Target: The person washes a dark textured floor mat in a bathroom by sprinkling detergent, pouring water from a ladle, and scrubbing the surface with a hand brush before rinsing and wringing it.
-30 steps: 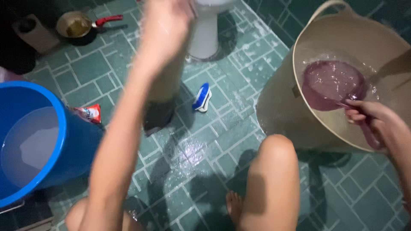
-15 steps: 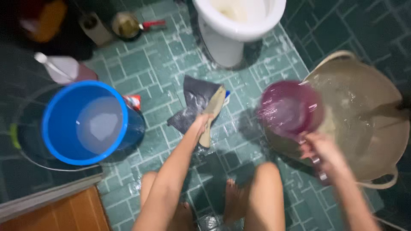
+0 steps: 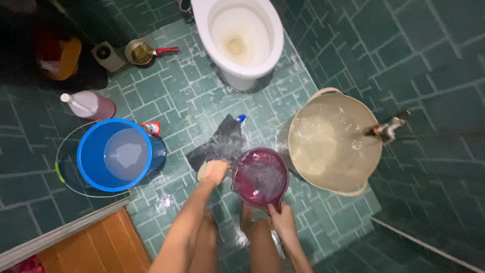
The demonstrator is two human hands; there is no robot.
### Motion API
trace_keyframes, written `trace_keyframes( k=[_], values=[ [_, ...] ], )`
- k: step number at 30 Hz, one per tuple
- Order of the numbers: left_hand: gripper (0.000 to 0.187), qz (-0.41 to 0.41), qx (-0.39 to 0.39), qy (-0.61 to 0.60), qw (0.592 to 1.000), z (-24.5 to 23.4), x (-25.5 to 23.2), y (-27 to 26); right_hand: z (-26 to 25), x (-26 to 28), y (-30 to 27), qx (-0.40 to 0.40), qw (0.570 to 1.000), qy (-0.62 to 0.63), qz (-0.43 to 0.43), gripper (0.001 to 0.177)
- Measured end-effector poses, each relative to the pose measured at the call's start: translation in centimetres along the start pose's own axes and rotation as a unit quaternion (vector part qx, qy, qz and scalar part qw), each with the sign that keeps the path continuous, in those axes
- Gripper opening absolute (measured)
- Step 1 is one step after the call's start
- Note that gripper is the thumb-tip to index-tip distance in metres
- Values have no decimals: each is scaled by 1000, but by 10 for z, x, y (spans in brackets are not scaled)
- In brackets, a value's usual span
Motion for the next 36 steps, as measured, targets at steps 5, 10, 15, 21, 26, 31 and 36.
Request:
trace_keyframes(
  k=[5,10,15,21,26,31,36],
  values=[
    [31,242,83,163,953,46,-31,-26,-38,44,-65,-40,993,-79,-83,44],
    [34,330,-23,198,923,75,-42,-36,-34,54,-92,-43,985,-159,-44,45],
    [22,175,22,-26,984,89,-34,-46,-36,65,-116,-73,981,-176,-41,42],
    [16,63,-29,-119,990,55,-4,-67,-34,82,-137,-94,977,-184,-49,38],
    [55,256,-355,-181,881,-44,-30,-106,-35,120,-158,-116,977,-157,-90,42],
    [29,135,-165,-182,960,-63,-32,-51,-32,167,-170,-166,952,-216,-138,42],
    [10,106,-173,-206,957,-105,-49,-30,-42,215,-176,-229,933,-179,-214,26]
  ],
)
Point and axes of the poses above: each hand's wrist, its own y-axis towards the middle knuckle, its own z-axis out of the palm, x = y × z, the point moved 9 cm from there along y, towards the middle knuckle, and after that the axes turned 2 degrees about -x, right-handed, at the moved point
